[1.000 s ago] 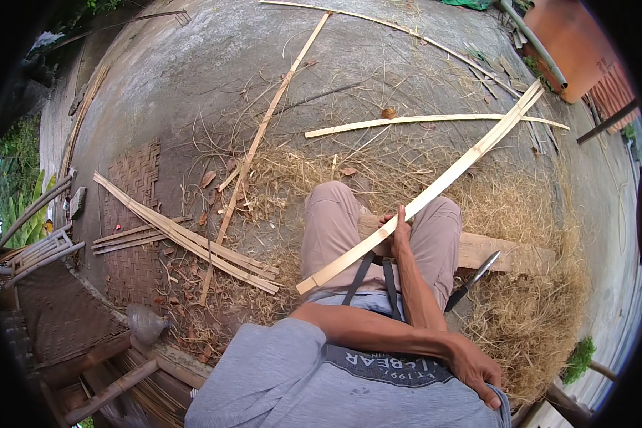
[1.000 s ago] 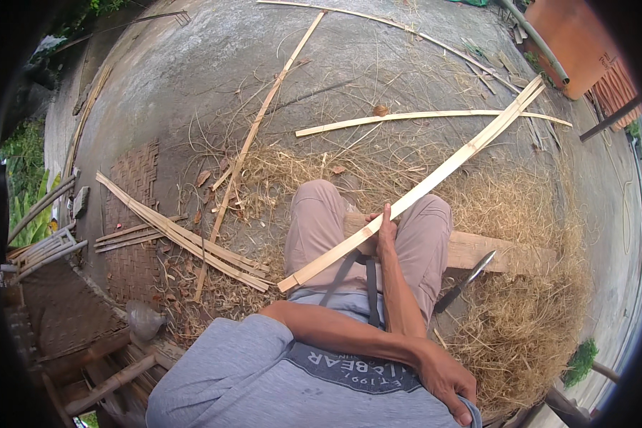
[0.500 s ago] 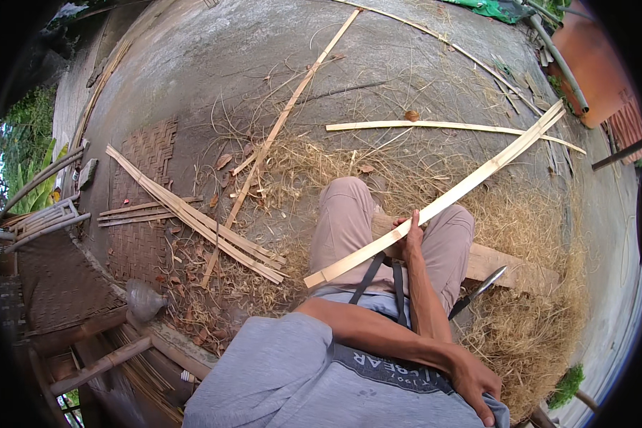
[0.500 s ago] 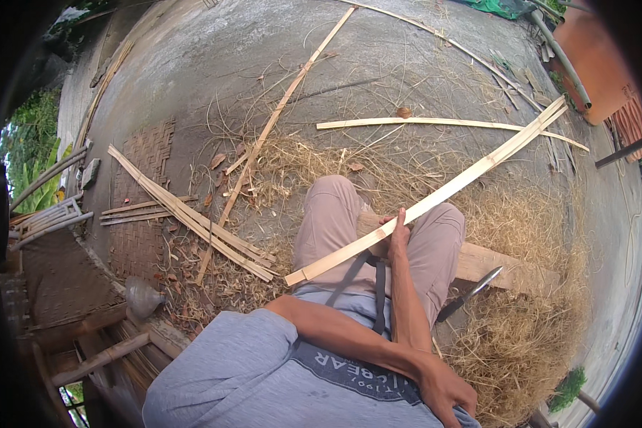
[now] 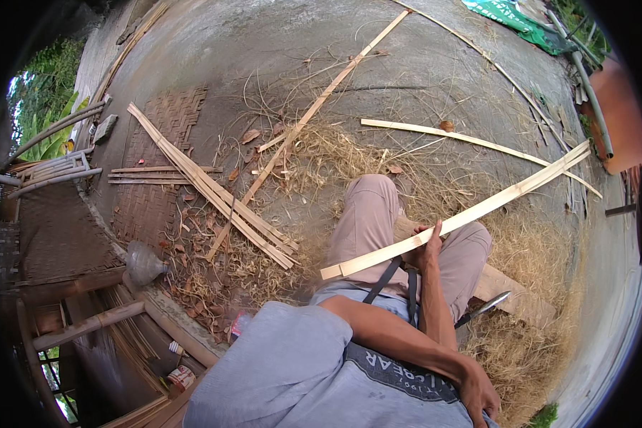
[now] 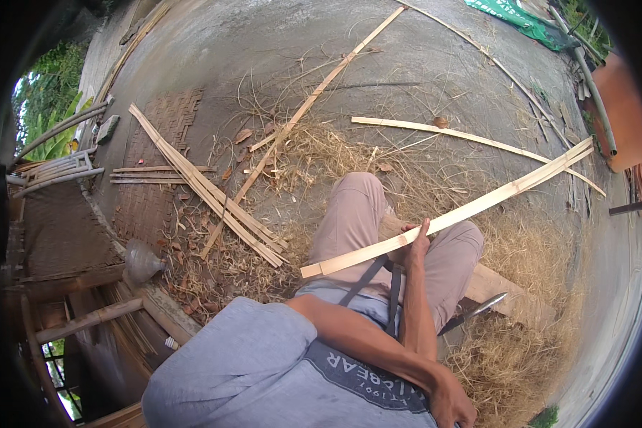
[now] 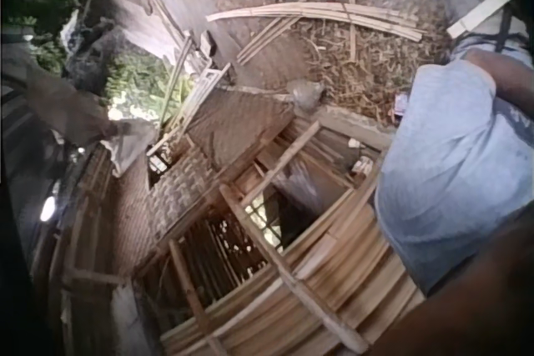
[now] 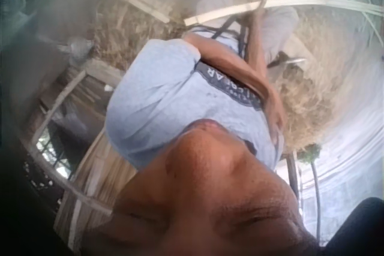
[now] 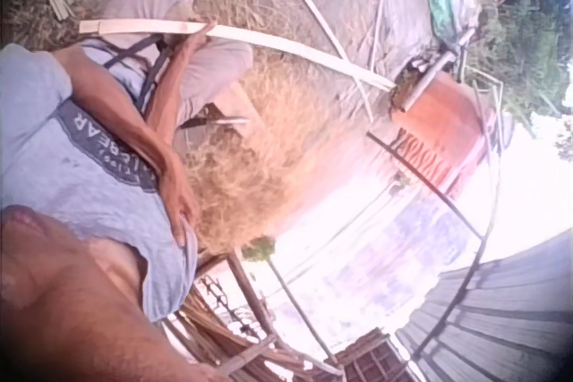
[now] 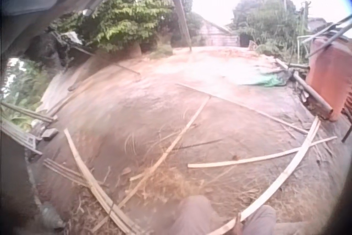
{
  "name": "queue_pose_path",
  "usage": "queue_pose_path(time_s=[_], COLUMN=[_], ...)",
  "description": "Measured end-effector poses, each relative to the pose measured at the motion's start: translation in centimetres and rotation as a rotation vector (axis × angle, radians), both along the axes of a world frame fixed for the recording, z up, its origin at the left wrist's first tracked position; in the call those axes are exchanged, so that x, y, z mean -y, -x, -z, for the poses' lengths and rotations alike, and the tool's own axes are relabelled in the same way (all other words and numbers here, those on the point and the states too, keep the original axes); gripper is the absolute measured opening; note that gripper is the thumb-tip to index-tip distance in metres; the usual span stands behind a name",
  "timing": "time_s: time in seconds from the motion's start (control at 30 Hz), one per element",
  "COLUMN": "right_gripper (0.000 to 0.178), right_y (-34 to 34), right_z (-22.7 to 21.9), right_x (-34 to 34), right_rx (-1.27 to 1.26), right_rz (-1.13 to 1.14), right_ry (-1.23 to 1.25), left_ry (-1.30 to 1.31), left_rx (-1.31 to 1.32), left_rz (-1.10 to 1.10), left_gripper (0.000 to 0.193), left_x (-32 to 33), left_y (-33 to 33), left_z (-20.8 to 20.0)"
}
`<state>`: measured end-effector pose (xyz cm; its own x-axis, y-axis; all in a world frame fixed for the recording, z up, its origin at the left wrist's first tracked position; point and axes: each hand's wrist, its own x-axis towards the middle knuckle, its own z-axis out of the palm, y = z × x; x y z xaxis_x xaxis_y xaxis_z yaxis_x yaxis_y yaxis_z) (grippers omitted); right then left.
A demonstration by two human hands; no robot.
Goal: The person sits on the ground and uses a knife to split a long piece of bamboo into thin strips. They then gather the strips and bundle them together.
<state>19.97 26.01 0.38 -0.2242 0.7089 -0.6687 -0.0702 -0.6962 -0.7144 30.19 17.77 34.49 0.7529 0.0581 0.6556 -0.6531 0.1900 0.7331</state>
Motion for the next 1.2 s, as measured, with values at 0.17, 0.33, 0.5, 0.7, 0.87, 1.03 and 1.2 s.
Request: queue_pose_path(time_s=[0.17,0.33,0.5,0.7,0.87,1.03,1.2], right_gripper=[0.076,0.074,0.072,0.072,0.071,0.072,0.073], right_y=[-0.6,-0.5,-0.1,-0.5,0.0,-1.4,0.4], right_z=[0.9,0.5,-1.1,-0.7,-1.6,0.6,0.1], right_x=[-0.4,-0.2,-0.2,-0.2,0.4,-0.8,-0.1], right_rx=[-0.009,-0.040,0.018,-0.016,0.007,-0.054,0.045], right_rz=[-0.010,0.002,-0.018,-0.017,-0.007,0.002,-0.032], right_ry=[0.000,0.042,0.031,0.052,0.074,-0.030,-0.088], left_ry=[-0.002,-0.008,-0.004,0.021,0.040,0.067,0.293], left_rx=[0.001,0.003,0.035,0.068,0.070,0.074,0.030], left_rz=[-0.036,-0.065,-0.124,-0.177,-0.217,-0.142,-0.120], left_gripper=[0.062,0.058,0.055,0.052,0.051,0.050,0.039], left_x=[0.0,-0.4,-0.7,-0.6,0.1,1.0,2.1], left_y=[0.6,1.0,1.0,0.9,1.3,0.4,1.9], left_z=[0.2,0.4,0.3,0.2,0.4,0.1,-0.8])
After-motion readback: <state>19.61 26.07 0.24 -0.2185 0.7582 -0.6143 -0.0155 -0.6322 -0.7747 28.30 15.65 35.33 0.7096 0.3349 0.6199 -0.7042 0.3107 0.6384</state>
